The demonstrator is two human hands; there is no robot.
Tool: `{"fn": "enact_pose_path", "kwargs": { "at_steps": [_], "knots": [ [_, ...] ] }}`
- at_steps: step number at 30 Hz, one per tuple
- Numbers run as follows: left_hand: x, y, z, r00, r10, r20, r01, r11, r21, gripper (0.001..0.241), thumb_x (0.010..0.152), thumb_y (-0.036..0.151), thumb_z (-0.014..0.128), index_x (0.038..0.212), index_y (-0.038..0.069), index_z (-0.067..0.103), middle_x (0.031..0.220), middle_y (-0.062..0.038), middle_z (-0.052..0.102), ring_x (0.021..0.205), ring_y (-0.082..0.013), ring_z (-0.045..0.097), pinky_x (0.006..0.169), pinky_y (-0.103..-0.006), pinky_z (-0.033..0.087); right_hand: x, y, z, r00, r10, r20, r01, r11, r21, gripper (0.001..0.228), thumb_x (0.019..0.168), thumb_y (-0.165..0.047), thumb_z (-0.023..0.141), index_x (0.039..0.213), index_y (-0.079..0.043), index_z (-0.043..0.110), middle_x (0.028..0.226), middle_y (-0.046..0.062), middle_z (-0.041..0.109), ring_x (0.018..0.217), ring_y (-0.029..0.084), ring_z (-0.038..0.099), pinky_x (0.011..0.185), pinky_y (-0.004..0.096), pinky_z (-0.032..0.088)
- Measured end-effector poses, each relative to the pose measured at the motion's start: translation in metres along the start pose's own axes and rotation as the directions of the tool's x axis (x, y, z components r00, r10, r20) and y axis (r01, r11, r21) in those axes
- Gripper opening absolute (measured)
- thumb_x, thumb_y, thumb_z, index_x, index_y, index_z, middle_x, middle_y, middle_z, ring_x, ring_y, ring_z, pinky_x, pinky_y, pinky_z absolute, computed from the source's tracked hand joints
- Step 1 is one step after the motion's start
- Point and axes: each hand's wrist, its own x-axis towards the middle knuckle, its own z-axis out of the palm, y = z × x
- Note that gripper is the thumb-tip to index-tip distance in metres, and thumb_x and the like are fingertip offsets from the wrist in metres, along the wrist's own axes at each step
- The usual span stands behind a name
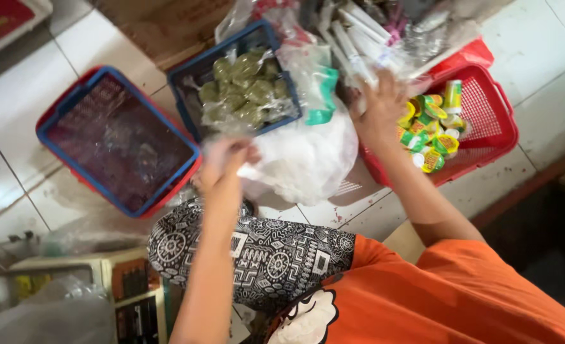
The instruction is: The person packs small green snack balls and white sticks into small plastic bags by hand and then places them into a larger plastic bag near a scale and several baskets.
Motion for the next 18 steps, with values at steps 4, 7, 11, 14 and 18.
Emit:
{"fn": "enact_pose_path", "kwargs": {
  "at_steps": [4, 7, 11, 14, 18],
  "knots": [
    [0.074, -0.05, 0.097, 0.944, -0.266, 0.194, 0.312, 0.911, -0.27, 0.026, 0.098, 0.018, 0.06, 0.116, 0.003, 0.069, 0.099, -0.012, 0.074, 0.086, -0.0225, 0.073, 0.068, -0.0388, 0.057, 0.005, 0.066, -0.001, 0.983, 0.114, 0.147, -0.099, 0.99, -0.102, 0.05, 0.073, -0.019, 0.076, 0.121, -0.005, 0.073, 0.118, 0.025, 0.068, 0.102, 0.042, 0.064, 0.088, 0.054, 0.049],
    [0.103, -0.113, 0.147, 0.958, -0.135, 0.252, 0.218, 0.916, -0.337, 0.024, 0.098, 0.014, 0.061, 0.117, 0.0, 0.068, 0.108, -0.011, 0.073, 0.093, -0.0221, 0.074, 0.077, -0.0386, 0.064, 0.001, 0.081, 0.016, 0.931, 0.203, 0.303, -0.271, 0.941, 0.201, 0.025, 0.083, -0.007, 0.072, 0.108, -0.006, 0.076, 0.103, 0.019, 0.071, 0.087, 0.035, 0.07, 0.079, 0.044, 0.056],
    [0.096, -0.184, 0.147, 0.851, -0.488, 0.196, 0.525, 0.803, -0.282, 0.026, 0.1, 0.02, 0.058, 0.12, 0.005, 0.064, 0.103, -0.012, 0.073, 0.085, -0.0247, 0.073, 0.071, -0.0392, 0.059, -0.025, 0.026, 0.019, 0.931, 0.161, 0.326, -0.34, 0.706, 0.621, 0.023, 0.082, 0.001, 0.069, 0.105, -0.002, 0.072, 0.099, 0.015, 0.071, 0.082, 0.029, 0.071, 0.073, 0.038, 0.056],
    [0.073, -0.214, 0.144, 0.799, -0.556, 0.232, 0.601, 0.716, -0.356, 0.035, 0.103, 0.03, 0.054, 0.125, 0.005, 0.063, 0.112, -0.011, 0.07, 0.098, -0.0236, 0.069, 0.083, -0.041, 0.057, -0.048, -0.026, -0.003, 0.892, 0.052, 0.45, -0.403, 0.542, 0.737, 0.02, 0.09, 0.0, 0.068, 0.109, -0.002, 0.071, 0.101, 0.014, 0.07, 0.092, 0.029, 0.07, 0.082, 0.038, 0.055],
    [0.076, -0.201, 0.146, 0.863, -0.464, 0.201, 0.48, 0.629, -0.611, 0.054, 0.105, 0.052, 0.043, 0.133, 0.01, 0.06, 0.126, -0.008, 0.066, 0.113, -0.0226, 0.062, 0.096, -0.038, 0.05, -0.025, -0.052, -0.021, 0.947, -0.096, 0.308, -0.189, 0.608, 0.771, 0.026, 0.082, 0.002, 0.068, 0.108, -0.001, 0.07, 0.105, 0.015, 0.07, 0.102, 0.036, 0.067, 0.091, 0.044, 0.054]
  ]
}}
